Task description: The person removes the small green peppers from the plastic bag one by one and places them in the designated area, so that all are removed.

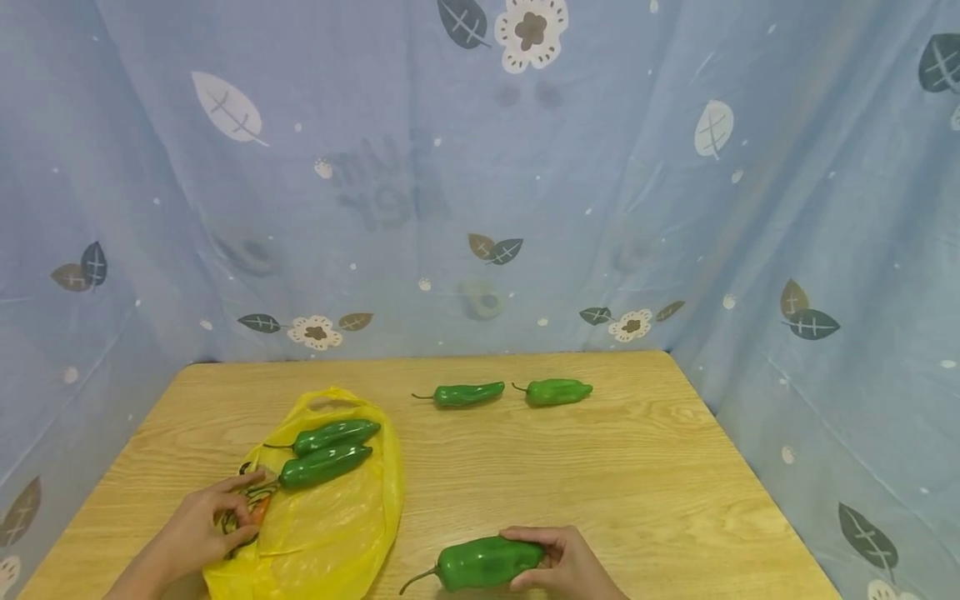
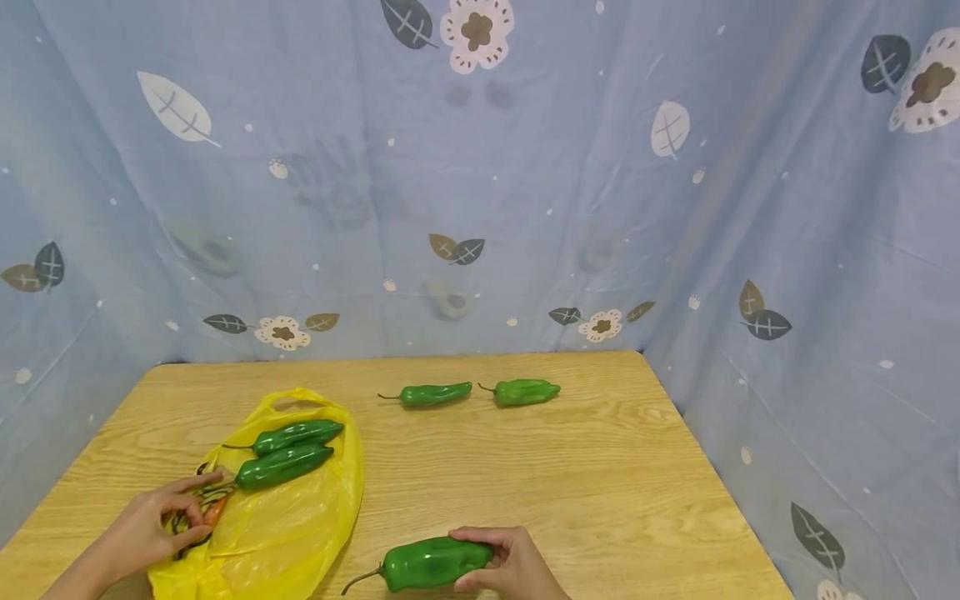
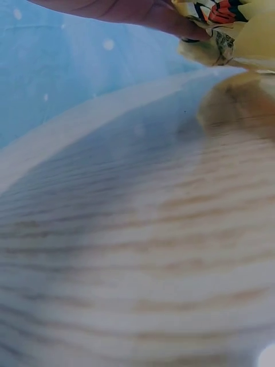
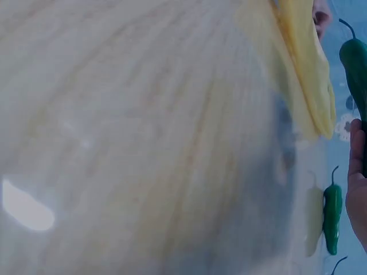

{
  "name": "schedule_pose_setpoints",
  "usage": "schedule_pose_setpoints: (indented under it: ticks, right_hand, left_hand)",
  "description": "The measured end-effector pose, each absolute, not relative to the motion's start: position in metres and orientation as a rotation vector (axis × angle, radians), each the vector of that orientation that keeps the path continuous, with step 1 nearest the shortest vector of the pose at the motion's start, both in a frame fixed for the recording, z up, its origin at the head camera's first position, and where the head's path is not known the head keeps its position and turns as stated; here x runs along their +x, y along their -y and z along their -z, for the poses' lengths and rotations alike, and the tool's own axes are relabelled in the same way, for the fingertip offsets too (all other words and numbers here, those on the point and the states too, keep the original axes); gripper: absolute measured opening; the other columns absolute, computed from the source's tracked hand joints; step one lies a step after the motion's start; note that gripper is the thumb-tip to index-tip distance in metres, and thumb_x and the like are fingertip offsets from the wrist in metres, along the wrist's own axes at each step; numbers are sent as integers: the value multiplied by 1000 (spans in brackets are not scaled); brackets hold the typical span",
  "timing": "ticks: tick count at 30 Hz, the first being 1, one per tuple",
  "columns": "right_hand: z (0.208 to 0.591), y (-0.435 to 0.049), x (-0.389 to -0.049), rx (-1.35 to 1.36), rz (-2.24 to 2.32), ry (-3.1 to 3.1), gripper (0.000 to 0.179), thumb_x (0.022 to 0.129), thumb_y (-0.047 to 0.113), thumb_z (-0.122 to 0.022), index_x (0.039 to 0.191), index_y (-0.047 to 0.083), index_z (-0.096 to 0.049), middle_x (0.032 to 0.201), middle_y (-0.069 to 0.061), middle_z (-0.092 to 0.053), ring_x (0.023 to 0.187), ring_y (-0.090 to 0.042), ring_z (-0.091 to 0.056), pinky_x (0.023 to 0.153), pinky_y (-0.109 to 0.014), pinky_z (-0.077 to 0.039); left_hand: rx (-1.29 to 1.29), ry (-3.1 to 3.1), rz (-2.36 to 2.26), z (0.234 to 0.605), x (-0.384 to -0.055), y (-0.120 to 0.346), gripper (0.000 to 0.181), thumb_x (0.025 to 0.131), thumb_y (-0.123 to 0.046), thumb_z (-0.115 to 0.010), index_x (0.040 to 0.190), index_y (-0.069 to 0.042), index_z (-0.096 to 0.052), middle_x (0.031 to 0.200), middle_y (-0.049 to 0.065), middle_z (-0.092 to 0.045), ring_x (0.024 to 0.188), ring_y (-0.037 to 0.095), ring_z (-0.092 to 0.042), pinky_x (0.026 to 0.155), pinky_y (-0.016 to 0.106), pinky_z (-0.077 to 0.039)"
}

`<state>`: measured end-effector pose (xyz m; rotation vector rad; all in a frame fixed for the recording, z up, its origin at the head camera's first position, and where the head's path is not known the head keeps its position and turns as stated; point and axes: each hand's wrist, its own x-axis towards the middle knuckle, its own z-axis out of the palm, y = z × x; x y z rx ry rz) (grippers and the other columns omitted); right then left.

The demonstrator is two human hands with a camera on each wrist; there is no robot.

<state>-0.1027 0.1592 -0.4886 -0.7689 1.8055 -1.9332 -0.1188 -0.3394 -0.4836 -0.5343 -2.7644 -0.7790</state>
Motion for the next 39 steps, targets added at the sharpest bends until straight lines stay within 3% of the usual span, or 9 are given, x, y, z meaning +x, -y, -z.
schedule_pose_setpoints:
  ticks: [5, 9, 16, 20, 25, 27, 32, 39]
  right_hand:
    - [500, -164, -100, -810, 2004, -1706, 50, 84, 2, -71, 125, -18, -51, 120, -10, -65, 100, -12, -65, 80, -26, -53]
    - [506, -166, -97, -787, 2047, -1628, 45, 85, -1, -69, 126, -13, -54, 117, 1, -67, 97, -13, -66, 77, -26, -53]
    - [513, -168, -104, -845, 2016, -1632, 45, 86, -1, -68, 126, -14, -53, 119, 2, -66, 98, -12, -65, 79, -24, -53]
    - [508, -167, -112, -835, 1942, -1721, 51, 85, 6, -69, 125, -18, -50, 123, -2, -64, 103, -9, -64, 83, -23, -51]
    - [505, -165, -121, -769, 1872, -1854, 53, 83, 12, -72, 124, -16, -52, 123, -20, -62, 101, -8, -64, 84, -23, -51]
    - [503, -163, -126, -735, 1852, -1887, 53, 82, 12, -73, 123, -15, -53, 122, -24, -60, 99, -8, -64, 84, -24, -52]
    - [494, -162, -141, -642, 1781, -2029, 55, 78, 15, -76, 123, -10, -58, 122, -27, -59, 95, -8, -64, 81, -22, -52]
    - [484, -163, -183, -565, 1803, -2130, 54, 79, 11, -76, 125, -8, -57, 125, -28, -57, 95, -11, -65, 77, -23, -53]
  left_hand:
    - [-537, 2766, 776, 486, -116, 343, 34, 68, -18, -86, 65, -34, -56, 120, 4, -65, 101, 10, -61, 60, 20, -39]
    - [-509, 2797, 769, 486, -115, 342, 33, 68, -20, -86, 65, -34, -57, 119, 10, -65, 103, 15, -61, 63, 21, -44]
    - [-448, 2868, 784, 482, -112, 339, 32, 69, -19, -85, 63, -32, -56, 120, 18, -63, 103, 46, -58, 65, 23, -45]
    - [-457, 2850, 741, 482, -113, 339, 34, 67, -19, -86, 63, -34, -56, 119, 16, -64, 102, 41, -61, 66, 23, -45]
    - [-486, 2807, 739, 484, -115, 339, 36, 66, -18, -87, 63, -34, -55, 118, 15, -65, 101, 36, -62, 63, 21, -40]
    - [-498, 2782, 755, 485, -115, 340, 36, 66, -17, -87, 63, -35, -56, 118, 14, -65, 102, 28, -63, 62, 20, -38]
    - [-532, 2729, 794, 487, -116, 341, 37, 66, -14, -87, 64, -35, -57, 117, 14, -66, 101, 10, -60, 58, 20, -34]
    - [-570, 2739, 844, 487, -117, 342, 34, 69, -13, -85, 66, -33, -57, 119, 15, -64, 89, -1, -57, 55, 20, -33]
